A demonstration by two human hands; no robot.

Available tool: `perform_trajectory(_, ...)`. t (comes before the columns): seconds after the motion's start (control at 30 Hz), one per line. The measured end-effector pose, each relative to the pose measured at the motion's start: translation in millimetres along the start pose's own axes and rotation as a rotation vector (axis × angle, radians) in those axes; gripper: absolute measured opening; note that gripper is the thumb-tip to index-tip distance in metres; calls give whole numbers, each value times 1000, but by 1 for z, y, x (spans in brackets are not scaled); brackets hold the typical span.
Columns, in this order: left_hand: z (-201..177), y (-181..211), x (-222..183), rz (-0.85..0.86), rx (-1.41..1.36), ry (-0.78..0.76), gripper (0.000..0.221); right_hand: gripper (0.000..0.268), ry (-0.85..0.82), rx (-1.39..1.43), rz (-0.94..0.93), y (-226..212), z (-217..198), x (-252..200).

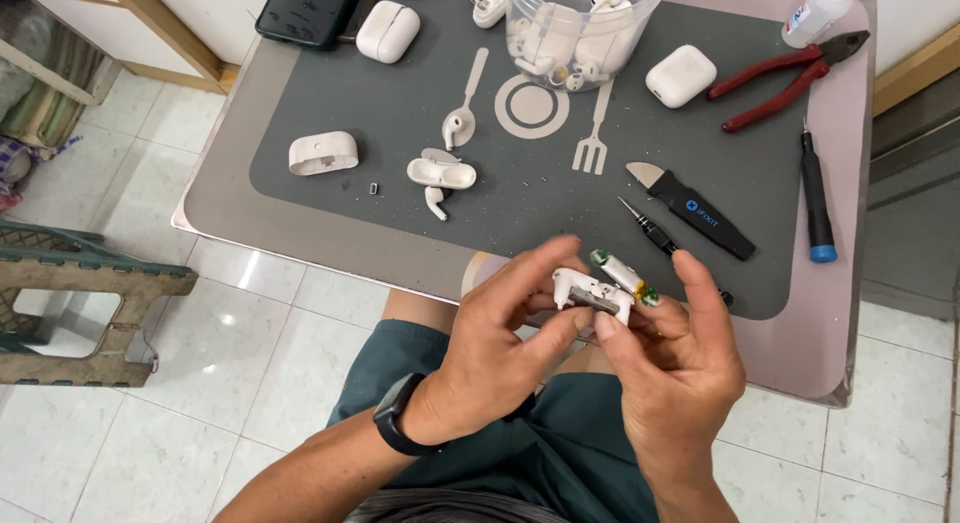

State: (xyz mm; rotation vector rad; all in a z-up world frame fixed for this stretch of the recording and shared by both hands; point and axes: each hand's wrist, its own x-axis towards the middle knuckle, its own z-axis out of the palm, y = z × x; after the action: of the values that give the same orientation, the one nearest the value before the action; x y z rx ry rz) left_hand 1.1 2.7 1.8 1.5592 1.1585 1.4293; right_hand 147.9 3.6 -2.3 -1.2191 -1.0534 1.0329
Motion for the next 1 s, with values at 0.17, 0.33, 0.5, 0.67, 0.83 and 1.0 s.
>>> perform_trajectory(0.17, 6, -11, -3, -245, -626, 69, 60, 86, -25, 2, -72, 6, 2, -3)
perform_trajectory(0.33, 1, -10, -1, -336, -675, 50, 65, 88, 8, -19, -62, 0, 3, -8)
perform_trajectory(0.5, 3, -9, 1, -352, -647, 70, 61, 86, 3, -64, -91, -4, 3, -6)
perform_trajectory(0.67, 7, -8, -5, -187, -593, 77, 54, 72, -103, 90, 23, 2, -10, -3)
perform_trajectory(0.83, 5, -9, -6, -164, -528, 44, 54, 63, -96, 111, 69, 0, -12, -2)
perform_trajectory(1.0, -1, -7, -7, -60, -94, 52, 50, 57, -111, 130, 46, 7, -15, 1)
